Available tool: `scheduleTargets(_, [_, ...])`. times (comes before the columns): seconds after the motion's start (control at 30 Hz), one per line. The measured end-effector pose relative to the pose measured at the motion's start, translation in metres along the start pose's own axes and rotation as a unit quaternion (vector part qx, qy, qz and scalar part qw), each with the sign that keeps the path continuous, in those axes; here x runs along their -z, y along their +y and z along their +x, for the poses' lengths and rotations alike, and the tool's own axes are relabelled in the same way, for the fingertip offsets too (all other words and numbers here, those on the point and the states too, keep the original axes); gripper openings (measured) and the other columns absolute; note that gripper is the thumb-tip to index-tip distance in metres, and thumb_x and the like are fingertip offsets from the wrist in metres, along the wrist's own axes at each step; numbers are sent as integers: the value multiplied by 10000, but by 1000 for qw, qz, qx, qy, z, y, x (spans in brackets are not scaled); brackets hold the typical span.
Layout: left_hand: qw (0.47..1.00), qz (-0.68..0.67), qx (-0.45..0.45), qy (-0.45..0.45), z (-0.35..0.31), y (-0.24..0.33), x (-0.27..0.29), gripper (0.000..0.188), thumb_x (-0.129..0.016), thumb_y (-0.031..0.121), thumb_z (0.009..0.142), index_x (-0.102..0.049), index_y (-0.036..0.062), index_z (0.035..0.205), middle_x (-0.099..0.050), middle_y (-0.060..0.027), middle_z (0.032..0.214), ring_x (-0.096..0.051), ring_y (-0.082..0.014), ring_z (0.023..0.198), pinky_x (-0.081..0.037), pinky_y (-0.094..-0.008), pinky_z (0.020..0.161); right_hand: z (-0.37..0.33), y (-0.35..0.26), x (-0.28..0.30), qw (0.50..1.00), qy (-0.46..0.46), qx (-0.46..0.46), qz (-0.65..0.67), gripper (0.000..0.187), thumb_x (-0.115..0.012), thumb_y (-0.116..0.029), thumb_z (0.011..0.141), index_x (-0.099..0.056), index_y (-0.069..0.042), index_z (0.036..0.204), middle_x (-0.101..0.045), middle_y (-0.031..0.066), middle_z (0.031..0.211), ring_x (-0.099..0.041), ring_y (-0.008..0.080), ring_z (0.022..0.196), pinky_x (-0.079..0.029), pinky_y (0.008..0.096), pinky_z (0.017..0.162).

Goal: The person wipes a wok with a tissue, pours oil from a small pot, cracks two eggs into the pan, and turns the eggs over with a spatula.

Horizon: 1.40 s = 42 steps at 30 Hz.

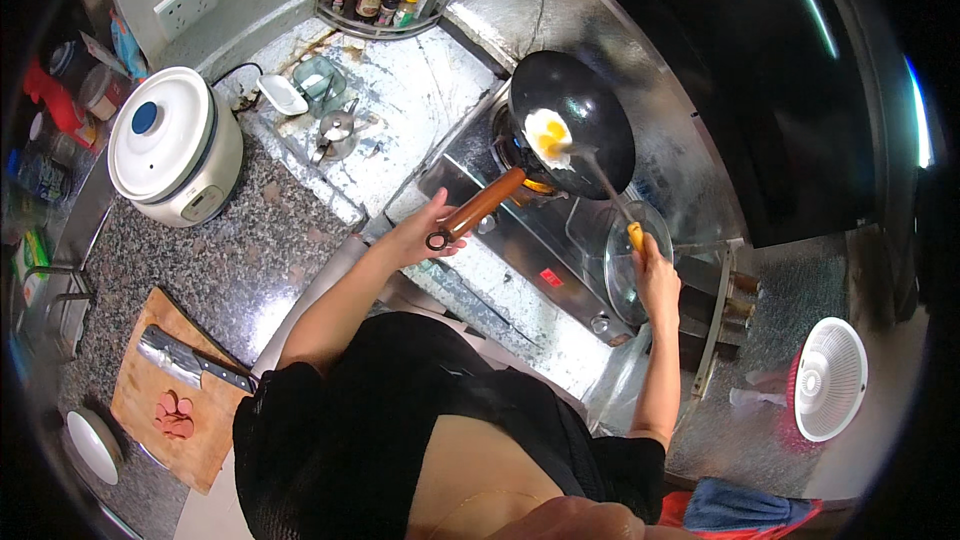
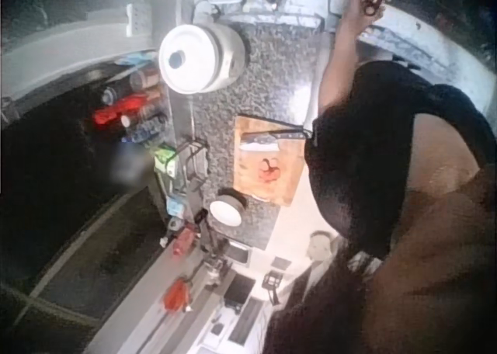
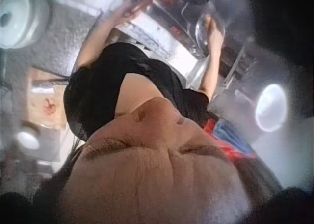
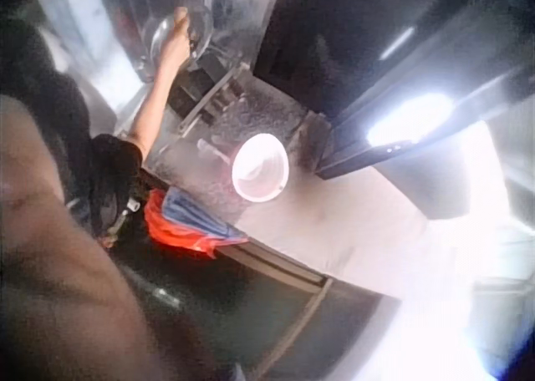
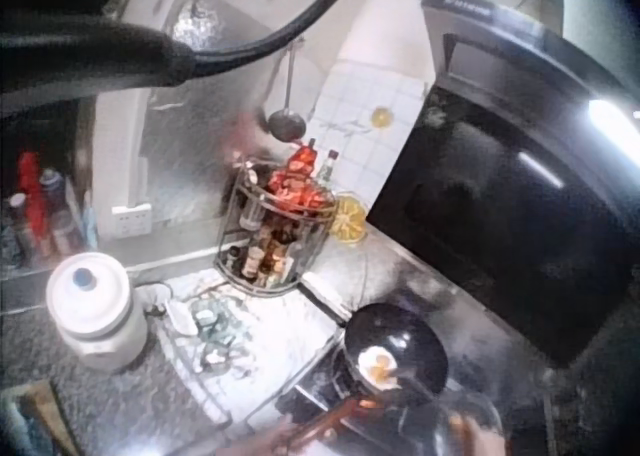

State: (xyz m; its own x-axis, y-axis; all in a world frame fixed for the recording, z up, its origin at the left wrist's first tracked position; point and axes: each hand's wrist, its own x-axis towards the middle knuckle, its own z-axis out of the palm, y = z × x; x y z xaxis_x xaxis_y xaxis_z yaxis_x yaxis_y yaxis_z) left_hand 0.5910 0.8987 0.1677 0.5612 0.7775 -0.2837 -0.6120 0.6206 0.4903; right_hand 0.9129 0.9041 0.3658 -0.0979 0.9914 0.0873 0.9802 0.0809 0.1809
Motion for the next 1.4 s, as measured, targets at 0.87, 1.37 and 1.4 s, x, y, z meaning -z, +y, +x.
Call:
scheduleTargets(0.87, [994, 83, -62, 11, -19, 11, -28, 355, -456, 260, 867, -408, 39, 1140, -526, -46, 812, -433, -65, 525, -344, -175, 438, 41, -12, 28, 999, 1, -31, 25, 347, -510, -259, 827, -481, -102, 1135, -598, 193, 859, -576, 358, 804, -464, 424, 668])
scheduleTargets(1.37, [996, 69, -58, 6, -21, 9, -32, 327, -450, 253, 875, -412, 46, 1125, -525, -46, 829, -437, -57, 530, -343, -170, 427, 26, 0, 4, 999, 0, -45, 19, 321, -514, -273, 821, -493, -133, 1110, -601, 195, 819, -578, 367, 778, -455, 454, 650])
scheduleTargets(1.4, [996, 69, -58, 8, -22, 10, -33, 328, -459, 259, 871, -418, 46, 1117, -518, -40, 820, -431, -55, 532, -335, -170, 432, 24, -3, 15, 998, 6, -50, 37, 321, -515, -275, 821, -497, -131, 1107, -600, 198, 820, -578, 366, 782, -455, 454, 653])
